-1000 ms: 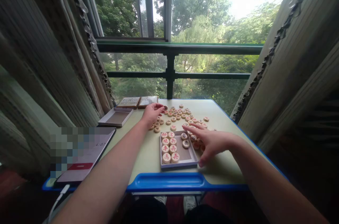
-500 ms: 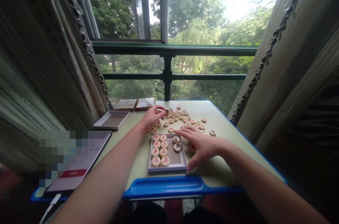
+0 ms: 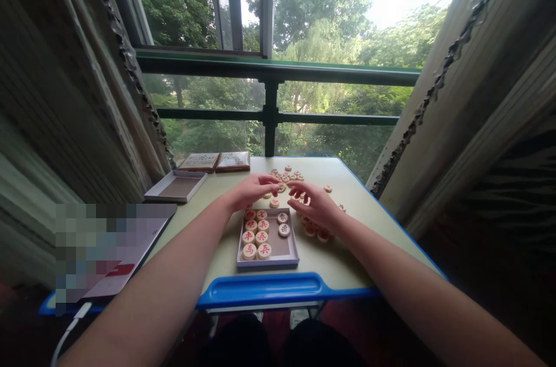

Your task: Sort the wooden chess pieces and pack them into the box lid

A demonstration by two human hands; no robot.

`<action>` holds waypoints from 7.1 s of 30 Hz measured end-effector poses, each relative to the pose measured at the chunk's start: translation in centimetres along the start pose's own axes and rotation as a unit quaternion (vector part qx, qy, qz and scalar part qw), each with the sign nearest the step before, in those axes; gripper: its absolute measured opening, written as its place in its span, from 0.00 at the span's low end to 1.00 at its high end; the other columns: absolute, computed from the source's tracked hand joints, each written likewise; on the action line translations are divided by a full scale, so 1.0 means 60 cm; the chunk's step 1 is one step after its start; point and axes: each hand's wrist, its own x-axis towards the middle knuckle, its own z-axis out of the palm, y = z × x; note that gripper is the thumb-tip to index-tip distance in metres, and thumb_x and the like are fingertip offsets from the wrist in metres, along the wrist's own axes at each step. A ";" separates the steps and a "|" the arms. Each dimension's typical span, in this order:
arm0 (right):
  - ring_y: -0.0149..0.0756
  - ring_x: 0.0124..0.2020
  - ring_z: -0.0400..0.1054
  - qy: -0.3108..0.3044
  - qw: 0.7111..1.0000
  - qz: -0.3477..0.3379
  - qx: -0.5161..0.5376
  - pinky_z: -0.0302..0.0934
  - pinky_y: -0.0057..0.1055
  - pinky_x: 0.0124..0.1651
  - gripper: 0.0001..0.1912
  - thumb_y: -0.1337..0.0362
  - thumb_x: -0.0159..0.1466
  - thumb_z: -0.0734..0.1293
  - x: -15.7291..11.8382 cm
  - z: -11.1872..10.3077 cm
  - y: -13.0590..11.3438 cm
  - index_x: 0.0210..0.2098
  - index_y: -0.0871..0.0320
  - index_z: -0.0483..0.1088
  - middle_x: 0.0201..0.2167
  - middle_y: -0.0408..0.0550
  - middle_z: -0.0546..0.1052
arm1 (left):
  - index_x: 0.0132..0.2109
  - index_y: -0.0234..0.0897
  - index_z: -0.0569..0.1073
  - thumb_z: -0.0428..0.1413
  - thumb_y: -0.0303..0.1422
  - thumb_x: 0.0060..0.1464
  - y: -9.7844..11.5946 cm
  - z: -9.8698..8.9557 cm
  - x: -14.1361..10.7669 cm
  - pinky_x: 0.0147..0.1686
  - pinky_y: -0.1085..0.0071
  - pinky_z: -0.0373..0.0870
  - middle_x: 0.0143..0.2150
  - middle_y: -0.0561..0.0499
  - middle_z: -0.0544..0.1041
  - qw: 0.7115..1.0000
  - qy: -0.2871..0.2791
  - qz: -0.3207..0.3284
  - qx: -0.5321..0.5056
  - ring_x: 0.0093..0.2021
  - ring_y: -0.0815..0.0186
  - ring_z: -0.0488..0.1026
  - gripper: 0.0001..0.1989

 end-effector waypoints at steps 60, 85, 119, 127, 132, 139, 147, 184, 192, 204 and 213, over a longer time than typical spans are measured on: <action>0.27 0.22 0.58 -0.025 0.998 0.051 -0.025 0.51 0.25 0.26 0.14 0.54 0.56 0.65 0.002 -0.025 -0.018 0.33 0.59 0.70 0.20 0.40 0.66 | 0.36 0.34 0.77 0.60 0.38 0.40 0.004 -0.009 -0.001 0.31 0.71 0.63 0.36 0.46 0.77 1.000 0.022 0.008 0.015 0.34 0.65 0.70 0.15; 0.28 0.22 0.58 0.041 0.998 0.046 -0.025 0.51 0.25 0.25 0.14 0.54 0.56 0.64 0.005 -0.018 -0.003 0.33 0.60 0.68 0.19 0.40 0.66 | 0.36 0.40 0.78 0.58 0.34 0.42 0.009 0.015 -0.007 0.35 0.72 0.64 0.34 0.52 0.77 0.948 -0.116 0.076 0.285 0.36 0.64 0.71 0.11; 0.25 0.20 0.55 0.043 0.999 0.003 -0.019 0.51 0.24 0.26 0.12 0.57 0.56 0.65 0.004 -0.015 -0.004 0.34 0.59 0.69 0.18 0.38 0.63 | 0.42 0.39 0.73 0.61 0.47 0.36 0.016 0.022 -0.014 0.39 0.69 0.63 0.42 0.50 0.73 0.924 -0.149 0.060 0.346 0.42 0.60 0.69 0.25; 0.25 0.19 0.54 0.044 0.999 0.013 -0.004 0.49 0.24 0.24 0.13 0.56 0.56 0.65 0.004 -0.015 -0.002 0.34 0.60 0.69 0.17 0.37 0.62 | 0.42 0.39 0.72 0.60 0.45 0.38 0.020 0.023 -0.017 0.39 0.69 0.63 0.42 0.49 0.74 0.921 -0.145 0.059 0.358 0.43 0.59 0.69 0.23; 0.26 0.20 0.55 0.028 1.000 0.013 -0.004 0.50 0.24 0.25 0.13 0.56 0.56 0.65 0.003 -0.016 -0.004 0.34 0.59 0.69 0.17 0.38 0.62 | 0.41 0.38 0.73 0.59 0.45 0.39 0.020 0.023 -0.016 0.39 0.69 0.63 0.42 0.49 0.74 0.920 -0.146 0.061 0.358 0.43 0.59 0.69 0.22; 0.24 0.20 0.52 -0.029 0.999 -0.012 -0.029 0.48 0.24 0.25 0.11 0.58 0.54 0.66 -0.005 -0.026 -0.014 0.33 0.59 0.67 0.18 0.36 0.59 | 0.42 0.39 0.74 0.59 0.42 0.38 0.025 0.012 -0.018 0.39 0.71 0.63 0.42 0.52 0.75 0.935 -0.135 0.042 0.327 0.42 0.61 0.69 0.21; 0.25 0.21 0.54 -0.125 0.989 0.021 -0.075 0.46 0.24 0.26 0.12 0.56 0.52 0.69 -0.007 -0.015 -0.030 0.32 0.58 0.70 0.19 0.37 0.61 | 0.41 0.37 0.75 0.57 0.33 0.40 0.012 0.000 -0.008 0.41 0.72 0.65 0.41 0.52 0.76 0.958 -0.137 0.019 0.250 0.41 0.63 0.71 0.17; 0.27 0.23 0.56 -0.136 0.986 0.010 -0.100 0.45 0.25 0.27 0.13 0.56 0.56 0.65 -0.005 -0.020 -0.024 0.34 0.58 0.72 0.20 0.41 0.66 | 0.42 0.37 0.75 0.60 0.45 0.38 0.015 -0.001 -0.009 0.40 0.71 0.63 0.42 0.51 0.76 0.953 -0.154 0.017 0.260 0.41 0.63 0.70 0.24; 0.26 0.20 0.55 -0.011 0.996 0.008 -0.088 0.47 0.25 0.26 0.10 0.61 0.58 0.61 0.001 -0.029 -0.003 0.28 0.60 0.71 0.16 0.40 0.65 | 0.41 0.38 0.75 0.60 0.44 0.38 0.016 0.000 -0.010 0.42 0.71 0.64 0.42 0.51 0.76 0.954 -0.157 0.003 0.257 0.43 0.63 0.70 0.22; 0.29 0.21 0.58 0.069 0.982 0.081 -0.157 0.50 0.26 0.27 0.11 0.60 0.58 0.61 0.007 -0.040 0.032 0.30 0.59 0.73 0.18 0.42 0.68 | 0.41 0.36 0.75 0.56 0.39 0.45 0.011 -0.002 -0.006 0.39 0.70 0.66 0.42 0.49 0.76 0.966 -0.054 0.036 0.249 0.40 0.63 0.71 0.17; 0.38 0.39 0.60 -0.043 0.983 0.030 -0.178 0.56 0.33 0.44 0.10 0.62 0.57 0.63 0.009 -0.021 0.045 0.33 0.55 0.77 0.35 0.50 0.72 | 0.39 0.38 0.78 0.53 0.26 0.43 -0.041 -0.025 0.020 0.40 0.73 0.66 0.42 0.49 0.77 0.910 0.135 -0.029 0.392 0.39 0.63 0.72 0.15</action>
